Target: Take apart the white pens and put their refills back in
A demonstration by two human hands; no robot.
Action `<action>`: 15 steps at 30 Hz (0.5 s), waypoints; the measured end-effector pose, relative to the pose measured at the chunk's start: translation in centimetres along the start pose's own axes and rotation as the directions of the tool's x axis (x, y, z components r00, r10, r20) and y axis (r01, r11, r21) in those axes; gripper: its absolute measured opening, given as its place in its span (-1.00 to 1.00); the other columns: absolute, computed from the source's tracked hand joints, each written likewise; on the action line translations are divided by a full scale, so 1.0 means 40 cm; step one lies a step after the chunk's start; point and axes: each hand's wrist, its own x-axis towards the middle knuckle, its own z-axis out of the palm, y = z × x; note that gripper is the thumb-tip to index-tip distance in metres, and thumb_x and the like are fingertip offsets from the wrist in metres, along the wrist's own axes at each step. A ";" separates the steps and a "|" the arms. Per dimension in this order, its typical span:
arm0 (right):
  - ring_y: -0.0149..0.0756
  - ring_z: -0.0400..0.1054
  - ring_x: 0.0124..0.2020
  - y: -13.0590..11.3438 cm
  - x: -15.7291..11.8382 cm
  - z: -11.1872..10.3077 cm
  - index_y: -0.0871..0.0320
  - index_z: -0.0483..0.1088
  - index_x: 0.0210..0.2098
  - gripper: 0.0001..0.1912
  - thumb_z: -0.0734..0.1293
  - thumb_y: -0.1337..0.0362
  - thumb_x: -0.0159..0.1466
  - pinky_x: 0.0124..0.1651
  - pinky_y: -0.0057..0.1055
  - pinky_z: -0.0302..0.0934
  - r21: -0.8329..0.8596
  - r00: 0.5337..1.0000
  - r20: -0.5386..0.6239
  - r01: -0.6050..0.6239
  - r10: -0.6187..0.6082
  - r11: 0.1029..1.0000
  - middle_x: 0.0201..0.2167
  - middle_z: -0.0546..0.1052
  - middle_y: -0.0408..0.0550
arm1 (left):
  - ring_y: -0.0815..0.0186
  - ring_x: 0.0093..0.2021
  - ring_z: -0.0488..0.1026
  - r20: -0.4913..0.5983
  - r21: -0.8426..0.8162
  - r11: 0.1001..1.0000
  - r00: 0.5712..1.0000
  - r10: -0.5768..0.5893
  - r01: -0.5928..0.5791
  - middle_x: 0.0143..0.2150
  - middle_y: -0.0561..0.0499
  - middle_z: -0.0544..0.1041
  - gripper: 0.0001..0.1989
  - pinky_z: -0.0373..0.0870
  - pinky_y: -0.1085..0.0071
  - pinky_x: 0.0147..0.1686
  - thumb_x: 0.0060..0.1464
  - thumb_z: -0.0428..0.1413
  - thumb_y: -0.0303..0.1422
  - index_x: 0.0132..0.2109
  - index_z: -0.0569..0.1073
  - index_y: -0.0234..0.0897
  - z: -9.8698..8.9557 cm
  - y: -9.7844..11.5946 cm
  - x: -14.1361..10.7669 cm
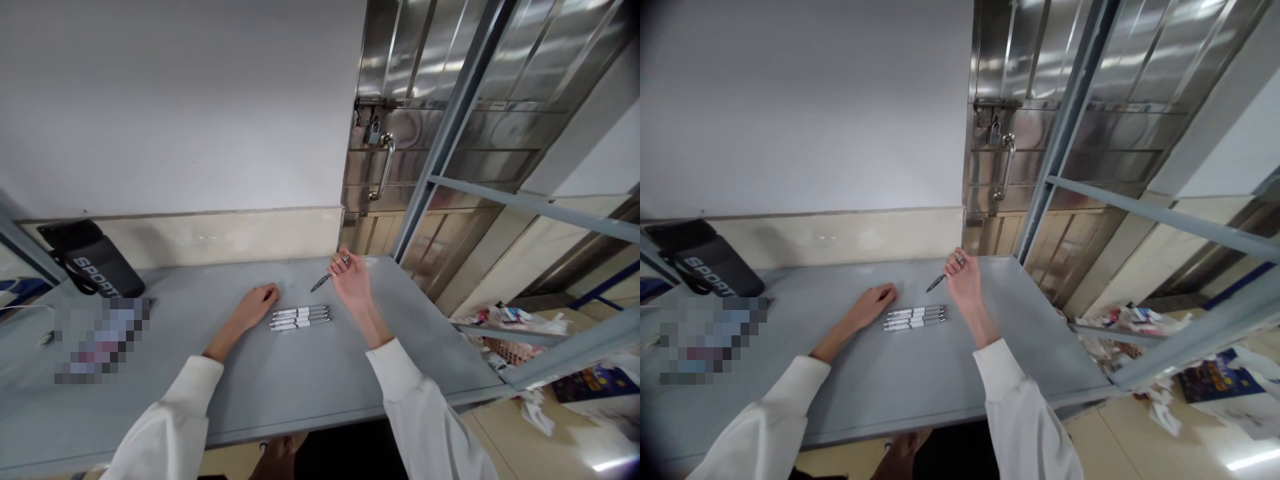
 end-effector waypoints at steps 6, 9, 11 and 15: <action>-0.40 0.00 -0.58 -0.010 -0.008 0.015 0.09 0.32 -0.37 -0.76 0.13 0.18 0.36 -0.51 -0.49 0.11 -0.064 1.000 -0.011 0.020 -0.021 0.998 -0.57 0.05 -0.23 | 0.31 -0.43 0.34 -0.033 -0.043 0.999 0.999 0.005 -0.006 -0.49 0.10 0.38 -0.70 0.15 0.41 -0.35 0.30 -0.16 -0.22 -0.30 0.37 -0.21 0.001 0.011 -0.003; -0.40 0.07 -0.54 -0.001 -0.006 0.015 0.10 0.31 -0.40 -0.83 0.17 0.23 0.30 -0.46 -0.47 0.13 -0.122 1.000 0.030 0.003 0.001 0.992 -0.55 0.12 -0.21 | 0.33 -0.45 0.28 -0.134 -0.159 0.986 0.991 0.017 -0.038 -0.48 0.13 0.33 -0.72 0.17 0.43 -0.36 0.32 -0.17 -0.20 -0.13 0.37 -0.20 0.003 0.029 -0.007; -0.41 0.13 -0.50 0.013 -0.002 0.012 0.10 0.30 -0.40 -0.92 0.23 0.27 0.23 -0.40 -0.46 0.16 -0.227 0.999 0.048 0.022 -0.011 0.974 -0.51 0.21 -0.18 | 0.34 -0.43 0.28 -0.178 -0.257 0.964 0.984 0.021 -0.067 -0.44 0.12 0.34 -0.73 0.19 0.45 -0.37 0.31 -0.14 -0.20 -0.03 0.35 -0.20 0.004 0.046 -0.008; -0.40 0.27 -0.41 0.045 0.000 0.003 0.07 0.37 -0.25 -0.84 0.35 0.24 0.16 -0.25 -0.42 0.22 -0.652 0.990 0.083 0.141 -0.116 0.745 -0.39 0.40 -0.17 | 0.34 -0.33 0.35 -0.206 -0.443 0.889 0.978 0.026 -0.117 -0.30 0.06 0.42 -0.70 0.27 0.47 -0.33 0.29 -0.07 -0.19 0.07 0.32 -0.19 0.004 0.075 -0.008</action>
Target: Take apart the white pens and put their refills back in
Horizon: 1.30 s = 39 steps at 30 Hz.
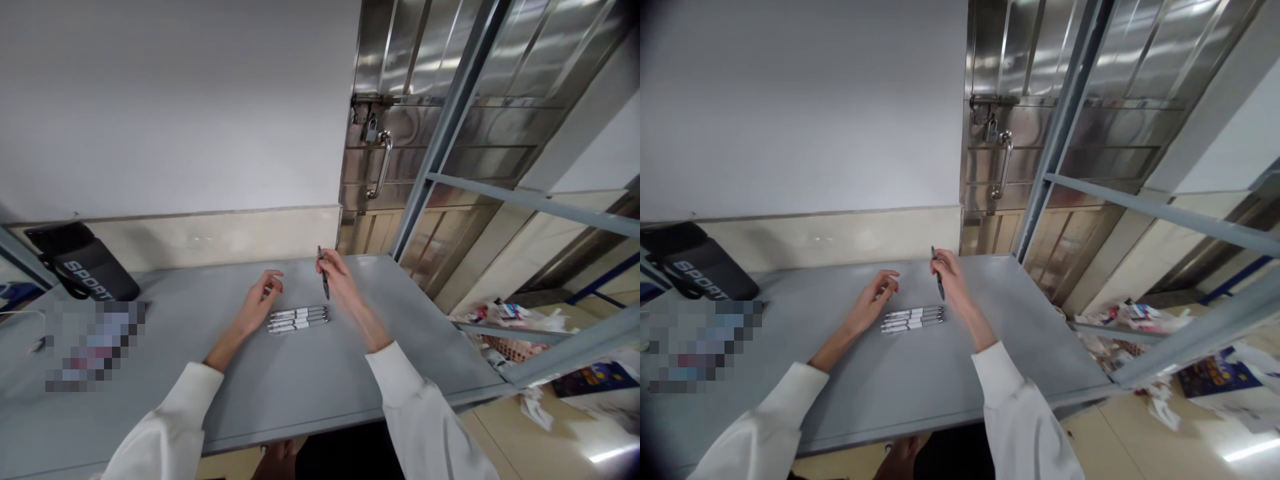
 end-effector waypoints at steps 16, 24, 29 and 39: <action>-0.36 0.32 -0.47 0.015 -0.031 -0.023 0.16 0.47 -0.31 -0.68 0.20 0.09 0.34 -0.32 -0.44 0.14 -0.765 0.970 0.198 0.065 0.138 0.641 -0.53 0.49 -0.14 | 0.28 -0.26 0.47 -0.078 -0.187 0.980 0.993 -0.086 0.070 -0.32 0.00 0.55 -0.71 0.35 0.44 -0.35 0.12 0.15 -0.12 -0.20 0.47 -0.27 -0.022 -0.020 0.028; -0.24 0.42 -0.28 0.027 -0.032 -0.071 0.17 0.54 -0.32 -0.71 0.30 0.09 0.25 -0.17 -0.38 0.23 -0.763 0.908 0.291 0.030 0.302 0.645 -0.32 0.61 -0.02 | 0.27 -0.29 0.49 0.289 0.101 0.987 0.945 -0.153 0.129 -0.26 0.01 0.60 -0.68 0.35 0.38 -0.26 0.09 0.14 -0.10 -0.15 0.56 -0.23 -0.078 -0.036 0.013; -0.27 0.42 -0.32 0.057 -0.031 -0.094 0.18 0.56 -0.31 -0.76 0.35 0.15 0.20 -0.23 -0.41 0.23 -0.782 0.838 0.364 0.038 0.407 0.622 -0.35 0.60 -0.03 | 0.23 -0.23 0.47 0.385 0.146 0.984 0.911 -0.148 0.098 -0.27 0.02 0.58 -0.70 0.35 0.37 -0.20 0.08 0.13 -0.11 -0.19 0.56 -0.22 -0.085 -0.037 0.006; -0.23 0.44 -0.27 0.053 -0.030 -0.093 0.19 0.57 -0.33 -0.67 0.24 0.13 0.27 -0.21 -0.42 0.20 -0.803 0.843 0.318 -0.003 0.433 0.597 -0.33 0.62 -0.05 | 0.22 -0.17 0.47 0.415 0.133 0.989 0.902 -0.116 0.066 -0.22 -0.01 0.59 -0.64 0.36 0.35 -0.11 0.13 0.08 -0.05 -0.19 0.57 -0.23 -0.081 -0.042 0.003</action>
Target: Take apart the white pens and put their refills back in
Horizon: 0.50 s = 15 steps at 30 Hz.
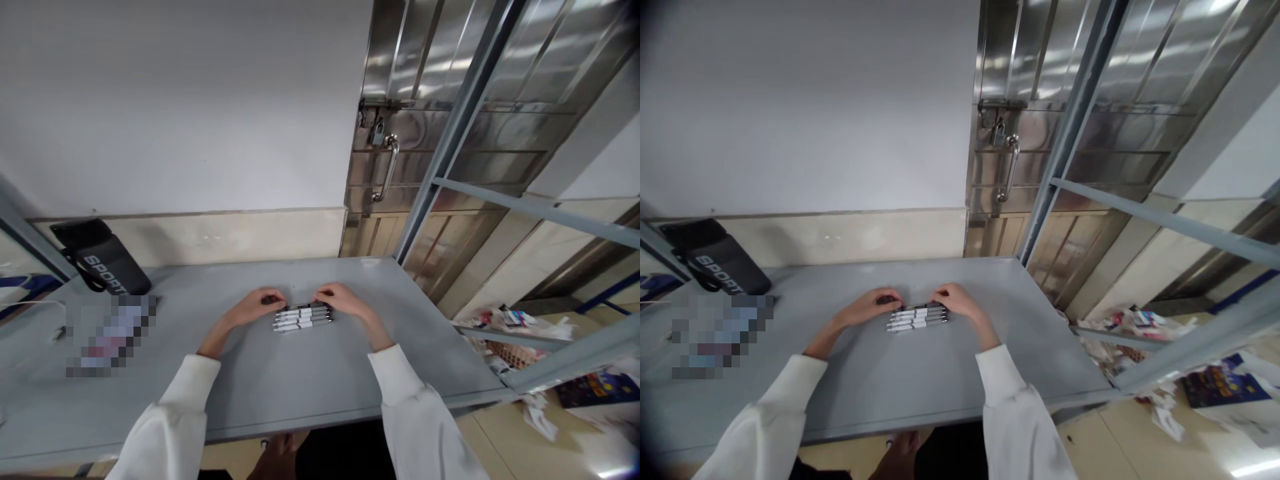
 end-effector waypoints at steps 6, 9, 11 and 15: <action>-0.28 0.43 -0.34 0.024 0.011 0.032 0.21 0.53 -0.35 -0.66 0.18 0.18 0.28 -0.21 -0.41 0.23 0.123 0.978 -0.201 -0.039 0.064 0.992 -0.43 0.58 -0.05 | 0.21 -0.22 0.47 -0.246 -0.016 1.000 0.969 0.011 -0.015 -0.24 -0.02 0.58 -0.63 0.36 0.32 -0.14 0.18 0.01 -0.08 -0.16 0.56 -0.23 0.026 -0.004 -0.007; -0.27 0.44 -0.30 0.016 -0.009 0.057 0.21 0.51 -0.30 -0.64 0.14 0.16 0.31 -0.17 -0.39 0.24 0.112 0.957 -0.280 -0.041 0.071 0.993 -0.40 0.58 -0.03 | 0.20 -0.20 0.49 -0.378 -0.026 0.999 0.926 0.019 -0.031 -0.20 -0.04 0.59 -0.66 0.37 0.29 -0.11 0.17 0.03 -0.11 -0.14 0.55 -0.22 0.046 -0.008 -0.014; -0.24 0.45 -0.24 0.009 -0.033 0.072 0.19 0.49 -0.23 -0.64 0.12 0.15 0.33 -0.13 -0.36 0.26 0.112 0.908 -0.412 -0.033 0.077 0.993 -0.32 0.58 0.00 | 0.18 -0.13 0.50 -0.465 -0.057 0.997 0.885 0.017 -0.049 -0.15 -0.07 0.59 -0.68 0.37 0.26 -0.05 0.16 0.03 -0.12 -0.14 0.53 -0.22 0.066 -0.007 -0.026; -0.22 0.45 -0.13 0.007 -0.091 0.085 0.13 0.45 -0.19 -0.67 0.09 0.18 0.34 0.00 -0.32 0.26 0.121 0.803 -0.596 0.072 0.014 0.990 -0.19 0.58 0.02 | 0.17 -0.08 0.49 -0.575 -0.089 0.995 0.818 -0.007 -0.054 -0.11 -0.08 0.58 -0.73 0.37 0.23 0.00 0.16 0.02 -0.20 -0.11 0.50 -0.22 0.106 -0.002 -0.073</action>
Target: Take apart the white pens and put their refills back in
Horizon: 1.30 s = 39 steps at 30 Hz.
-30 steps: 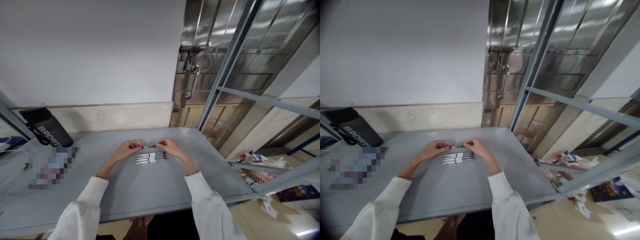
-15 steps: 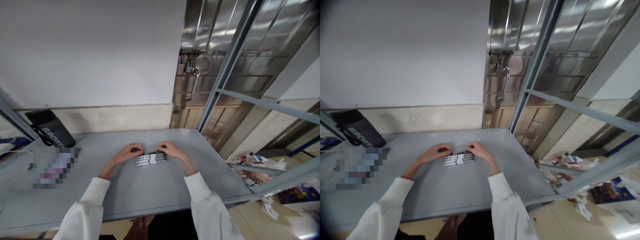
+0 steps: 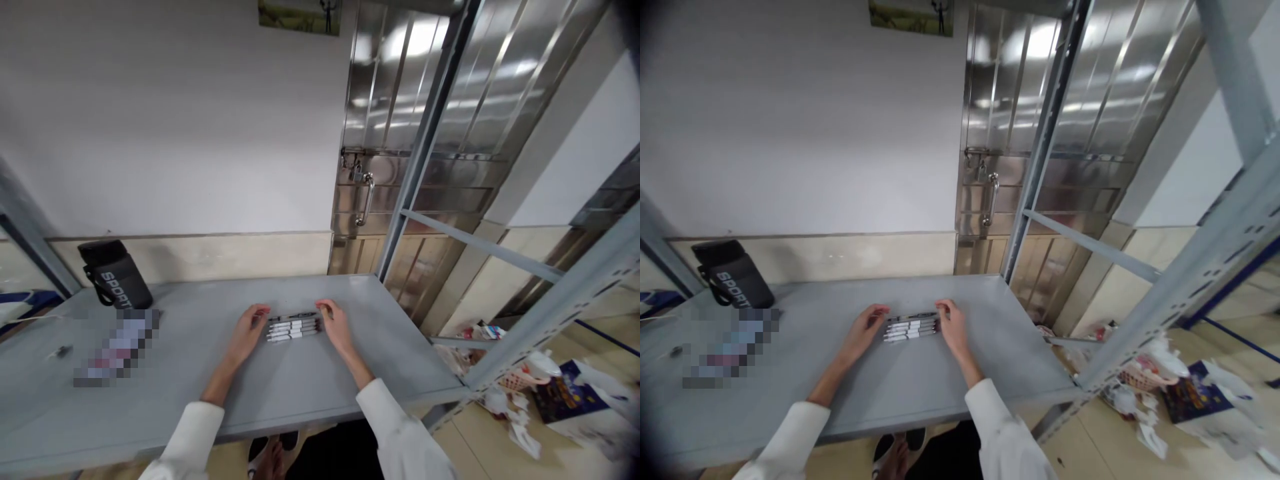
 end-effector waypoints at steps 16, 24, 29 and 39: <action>-0.14 0.47 -0.23 0.000 -0.083 -0.056 0.11 0.44 -0.29 -0.75 0.13 0.29 0.25 -0.10 -0.25 0.31 -0.112 0.999 0.034 -0.013 0.017 0.994 -0.30 0.57 0.04 | 0.15 -0.13 0.51 -0.030 0.008 1.000 0.999 -0.014 0.014 -0.18 -0.07 0.59 -0.79 0.37 0.18 0.01 0.10 0.02 -0.27 -0.18 0.49 -0.21 -0.011 -0.001 -0.070; -0.13 0.45 -0.15 0.009 -0.056 -0.024 0.15 0.43 -0.22 -0.73 0.12 0.31 0.24 0.00 -0.21 0.28 -0.163 0.991 -0.031 -0.135 0.132 0.977 -0.22 0.56 0.09 | 0.11 0.04 0.43 -0.130 -0.091 0.978 0.972 -0.196 0.185 -0.03 -0.10 0.55 -0.66 0.27 0.16 0.12 0.17 -0.06 -0.14 -0.09 0.46 -0.22 0.016 0.018 -0.043; -0.19 0.36 0.08 -0.016 -0.012 0.050 0.15 0.40 -0.05 -0.67 0.13 0.30 0.26 0.18 -0.25 0.17 -0.069 0.990 -0.010 -0.142 0.142 0.987 0.01 0.49 0.12 | 0.13 0.21 0.32 -0.152 -0.153 0.963 0.958 -0.245 0.222 0.12 -0.15 0.46 -0.61 0.13 0.17 0.24 0.23 -0.11 -0.13 0.04 0.40 -0.24 0.087 0.025 -0.013; -0.22 0.34 0.15 -0.010 0.003 0.095 0.12 0.39 0.04 -0.56 0.05 0.19 0.31 0.19 -0.22 0.20 0.119 0.966 0.017 -0.259 0.259 0.959 0.10 0.48 0.05 | 0.14 0.31 0.24 -0.195 -0.268 0.920 0.920 -0.341 0.284 0.28 -0.05 0.36 -0.46 0.19 0.16 0.24 0.27 -0.21 0.04 0.18 0.35 -0.13 0.140 0.007 -0.016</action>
